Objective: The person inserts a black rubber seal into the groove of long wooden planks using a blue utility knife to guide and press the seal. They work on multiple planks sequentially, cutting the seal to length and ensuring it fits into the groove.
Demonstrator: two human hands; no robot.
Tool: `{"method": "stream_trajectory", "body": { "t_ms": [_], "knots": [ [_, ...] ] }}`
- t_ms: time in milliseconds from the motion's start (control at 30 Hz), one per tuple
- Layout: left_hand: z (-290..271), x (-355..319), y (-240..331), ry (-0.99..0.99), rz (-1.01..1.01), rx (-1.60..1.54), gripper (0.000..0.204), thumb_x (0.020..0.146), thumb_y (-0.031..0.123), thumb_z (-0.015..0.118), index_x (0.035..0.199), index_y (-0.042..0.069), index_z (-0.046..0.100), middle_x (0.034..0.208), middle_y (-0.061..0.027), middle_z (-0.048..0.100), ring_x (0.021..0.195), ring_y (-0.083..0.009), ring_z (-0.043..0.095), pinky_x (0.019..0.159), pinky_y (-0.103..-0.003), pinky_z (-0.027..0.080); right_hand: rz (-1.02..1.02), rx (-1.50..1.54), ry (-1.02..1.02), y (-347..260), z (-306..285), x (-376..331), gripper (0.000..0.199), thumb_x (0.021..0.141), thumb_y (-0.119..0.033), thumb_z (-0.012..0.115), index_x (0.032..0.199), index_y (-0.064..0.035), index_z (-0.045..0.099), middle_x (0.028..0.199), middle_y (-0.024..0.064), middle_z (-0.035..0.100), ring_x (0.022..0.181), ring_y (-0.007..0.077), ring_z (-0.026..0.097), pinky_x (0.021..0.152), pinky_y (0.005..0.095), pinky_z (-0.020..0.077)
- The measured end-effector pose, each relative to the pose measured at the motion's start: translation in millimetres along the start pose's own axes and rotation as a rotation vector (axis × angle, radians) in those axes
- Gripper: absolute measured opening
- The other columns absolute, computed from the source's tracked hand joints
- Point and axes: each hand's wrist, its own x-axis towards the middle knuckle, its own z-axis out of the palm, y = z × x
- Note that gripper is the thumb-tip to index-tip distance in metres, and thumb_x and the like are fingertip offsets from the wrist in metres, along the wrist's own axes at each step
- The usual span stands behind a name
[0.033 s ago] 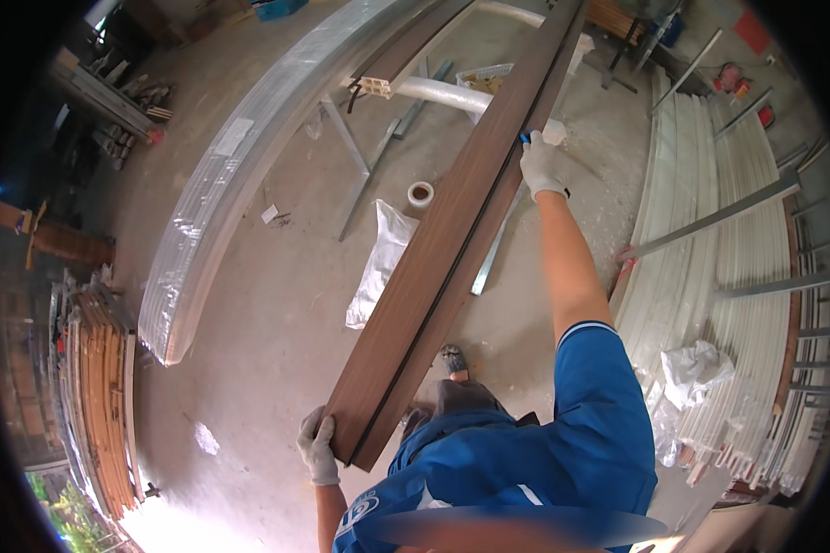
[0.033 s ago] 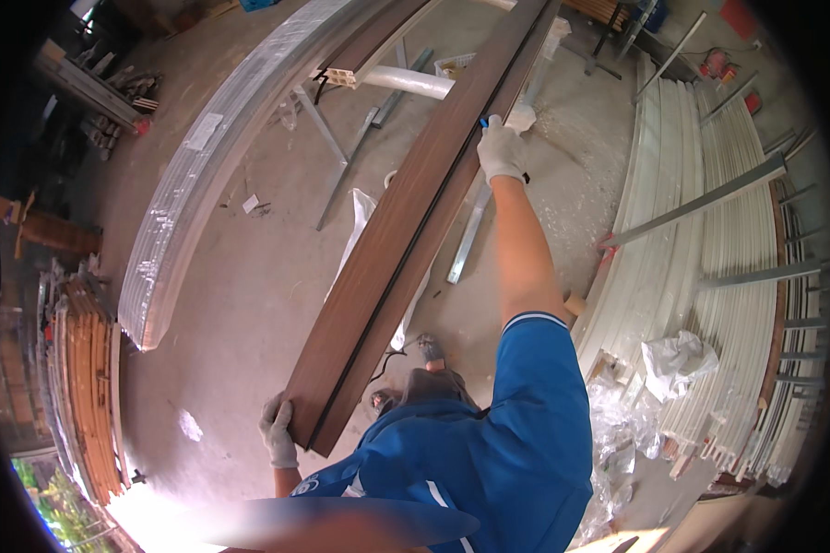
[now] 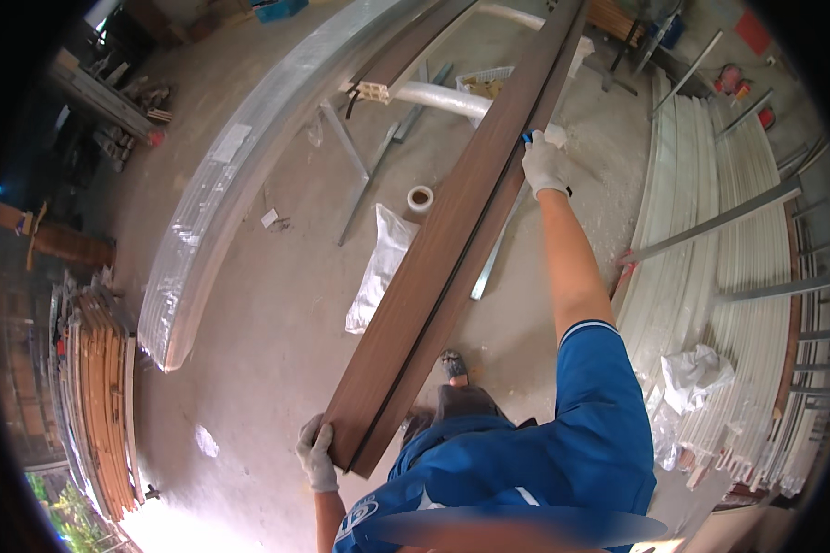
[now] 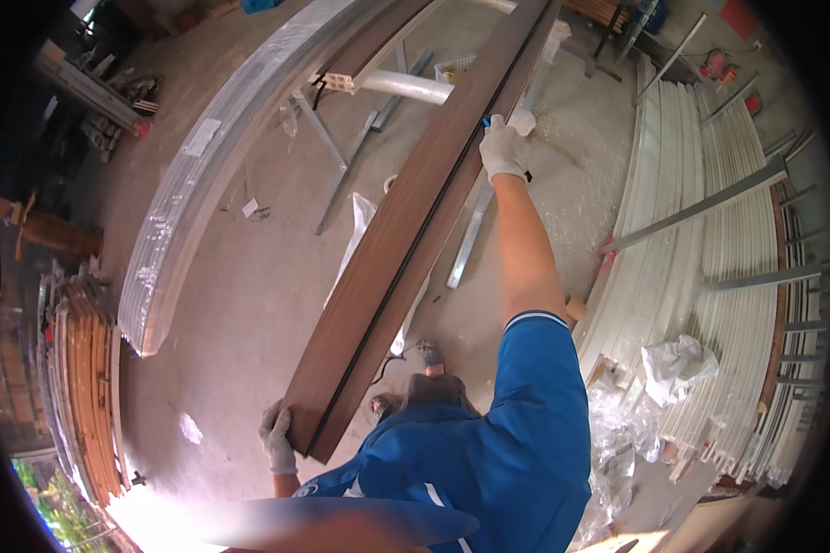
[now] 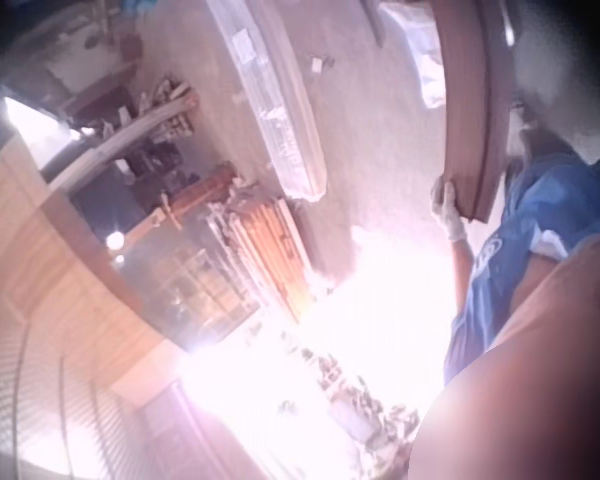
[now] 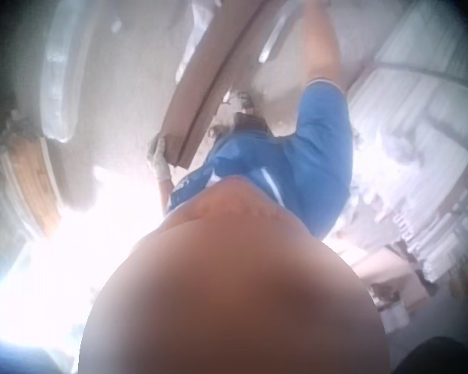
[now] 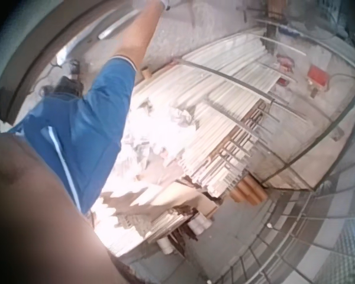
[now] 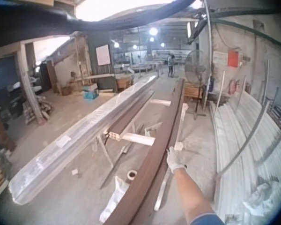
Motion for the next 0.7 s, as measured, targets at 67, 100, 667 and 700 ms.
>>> {"method": "stream_trajectory", "body": {
  "t_ms": [67,100,667,700],
  "knots": [
    [6,8,0,0.020,0.002,-0.012,0.036,0.093,0.021,0.077,0.118,-0.004,0.074,0.119,-0.0134,0.070,0.112,-0.0236,0.063,0.100,-0.035,0.049,0.026,-0.040,0.037,5,-1,48,0.024,0.104,-0.028,0.053,0.117,-0.0108,0.064,0.105,0.0198,0.075,0.100,0.0390,0.074,0.086,0.0513,0.0574],
    [10,11,-1,0.045,-0.041,-0.024,0.036,0.092,0.022,0.078,0.117,-0.004,0.075,0.118,-0.0130,0.070,0.112,-0.0234,0.064,0.099,-0.035,0.049,0.034,-0.059,0.053,7,0,68,0.025,0.104,-0.028,0.053,0.118,-0.0109,0.064,0.107,0.0197,0.075,0.101,0.0388,0.074,0.087,0.0512,0.0574],
    [207,139,148,-0.529,0.625,0.644,0.080,0.095,0.044,0.064,0.159,0.007,0.033,0.139,-0.0314,0.057,0.123,-0.0478,0.058,0.102,-0.052,0.048,-0.060,0.038,0.040,9,0,9,0.027,0.102,-0.030,0.057,0.119,-0.0088,0.060,0.097,0.0211,0.074,0.091,0.0408,0.073,0.078,0.0534,0.0573],
    [242,154,164,-0.553,0.611,0.715,0.083,0.095,0.046,0.064,0.160,0.008,0.030,0.142,-0.0322,0.053,0.124,-0.0479,0.058,0.102,-0.052,0.048,-0.053,0.033,0.025,13,0,19,0.027,0.102,-0.030,0.057,0.119,-0.0088,0.060,0.097,0.0211,0.074,0.091,0.0408,0.073,0.078,0.0532,0.0573]
  ]
}}
